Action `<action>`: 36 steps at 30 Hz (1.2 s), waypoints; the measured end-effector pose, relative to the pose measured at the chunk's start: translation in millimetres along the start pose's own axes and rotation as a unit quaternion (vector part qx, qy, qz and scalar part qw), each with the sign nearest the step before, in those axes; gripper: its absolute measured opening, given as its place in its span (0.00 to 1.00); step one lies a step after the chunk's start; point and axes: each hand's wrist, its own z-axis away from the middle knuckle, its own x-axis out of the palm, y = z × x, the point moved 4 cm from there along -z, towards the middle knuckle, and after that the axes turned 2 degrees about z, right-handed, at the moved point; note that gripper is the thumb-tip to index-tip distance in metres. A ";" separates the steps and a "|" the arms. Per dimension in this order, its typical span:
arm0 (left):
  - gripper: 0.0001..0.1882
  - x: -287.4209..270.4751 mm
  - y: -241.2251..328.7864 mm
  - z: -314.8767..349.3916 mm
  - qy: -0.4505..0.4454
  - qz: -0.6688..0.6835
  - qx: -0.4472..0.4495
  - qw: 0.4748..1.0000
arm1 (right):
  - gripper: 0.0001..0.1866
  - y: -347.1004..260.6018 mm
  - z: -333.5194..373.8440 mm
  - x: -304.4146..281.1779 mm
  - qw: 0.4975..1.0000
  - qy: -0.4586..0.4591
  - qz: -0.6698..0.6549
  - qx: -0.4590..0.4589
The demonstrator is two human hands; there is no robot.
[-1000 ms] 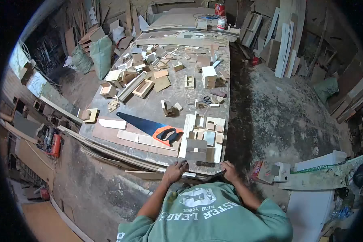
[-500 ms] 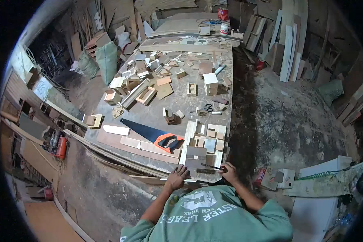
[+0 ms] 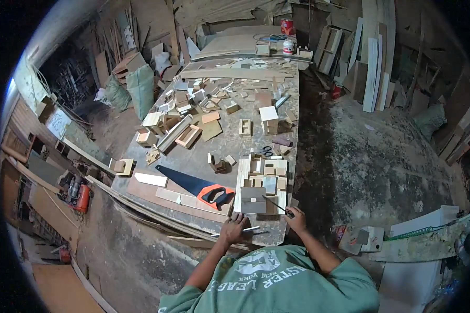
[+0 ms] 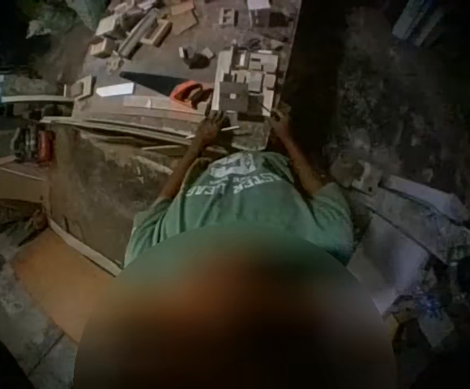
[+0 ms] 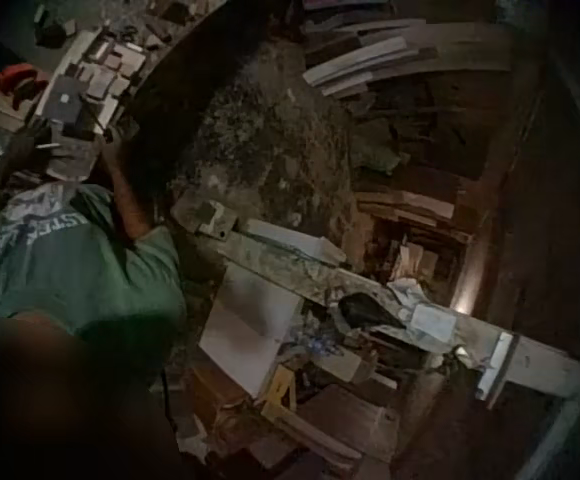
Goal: Measure, apply glue, and assemble small wooden components at a workshop table.
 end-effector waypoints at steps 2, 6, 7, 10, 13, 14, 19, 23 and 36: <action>0.43 -13.4 15.3 -13.1 -0.021 0.002 -0.004 1.000 | 0.18 9.5 -4.3 -3.8 1.000 -0.005 -0.008 0.011; 0.46 -8.0 12.4 -20.5 -0.013 -0.011 -0.030 0.999 | 0.18 7.9 -15.2 -2.0 1.000 -0.007 -0.013 0.016; 0.45 -10.5 14.2 -24.0 -0.022 0.016 -0.044 0.999 | 0.18 10.7 -17.2 -3.2 0.999 -0.013 -0.016 0.024; 0.43 -16.0 16.6 -30.5 -0.024 0.030 -0.055 0.998 | 0.18 9.9 -24.5 -6.1 1.000 -0.001 0.017 -0.006; 0.41 -25.8 19.3 -36.4 -0.096 0.067 -0.100 0.988 | 0.17 9.1 -33.8 -3.3 1.000 0.009 0.005 -0.003; 0.41 -25.7 19.4 -44.1 -0.092 0.064 -0.095 0.989 | 0.17 8.6 -37.6 -7.3 1.000 0.008 0.030 0.003; 0.41 -22.1 16.3 -62.5 -0.035 0.040 -0.093 0.994 | 0.17 15.0 -57.5 -0.9 0.998 0.010 0.063 0.011; 0.45 -24.7 12.2 -72.4 -0.067 0.038 -0.115 0.990 | 0.17 14.7 -62.8 -4.9 0.999 0.000 0.012 -0.029; 0.41 -25.8 15.9 -93.1 -0.013 0.008 -0.135 0.991 | 0.21 23.6 -68.1 -8.7 0.996 -0.047 0.003 -0.081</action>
